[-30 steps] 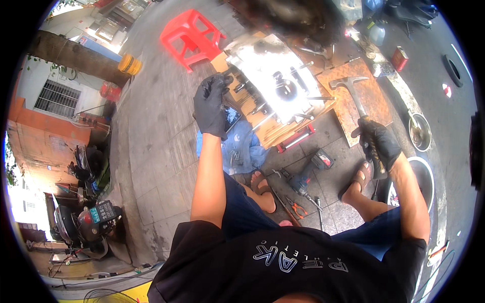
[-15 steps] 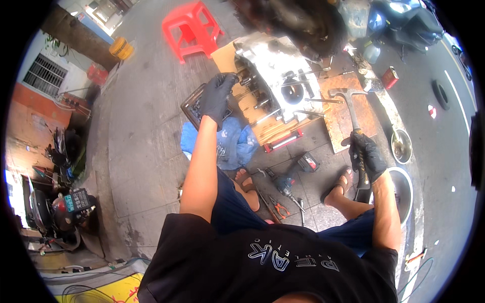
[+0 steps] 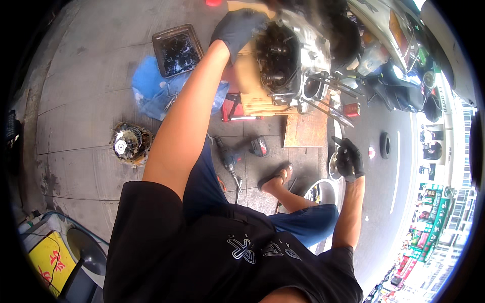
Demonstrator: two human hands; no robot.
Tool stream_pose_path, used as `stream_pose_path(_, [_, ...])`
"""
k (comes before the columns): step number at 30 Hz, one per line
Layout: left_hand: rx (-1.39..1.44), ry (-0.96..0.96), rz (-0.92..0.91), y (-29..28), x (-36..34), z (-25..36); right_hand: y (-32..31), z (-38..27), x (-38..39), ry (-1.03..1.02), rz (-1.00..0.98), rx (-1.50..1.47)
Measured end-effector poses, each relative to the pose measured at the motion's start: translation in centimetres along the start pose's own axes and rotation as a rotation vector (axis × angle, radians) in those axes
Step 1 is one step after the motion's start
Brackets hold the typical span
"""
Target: The person cleans engine components with a cloth, moves a cardboard sheet, and strikes an engine casing with a hammer.
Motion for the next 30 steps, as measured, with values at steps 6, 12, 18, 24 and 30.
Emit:
stream_pose_path(6, [0.354,0.025,0.017,-0.8,0.6,-0.2,7.8,-12.5,5.7,-0.4,0.029,0.241])
stream_pose_path(12, [0.01,0.209,-0.027,5.4,4.6,6.3,9.7,-13.6,9.2,-0.448,0.135,0.46])
stream_pose_path(18, [-0.31,0.628,-0.198,17.1,9.2,12.3,12.3,-13.9,5.7,-0.066,0.066,0.648])
stream_pose_path(24, [-0.369,0.7,-0.22,20.3,9.1,13.2,15.2,-15.6,3.5,0.023,0.058,0.804])
stream_pose_path(30, [-0.465,0.577,-0.172,20.9,7.6,11.0,17.0,-14.9,2.4,0.044,0.037,0.711])
Point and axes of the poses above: each hand's wrist, its own x-axis away from the middle knuckle, its own y-axis out of the palm, z = x × y, the point moved 10 cm from there along -x, towards the middle knuckle, and after that the axes turned 13 degrees about -z, right-handed, at the moved point
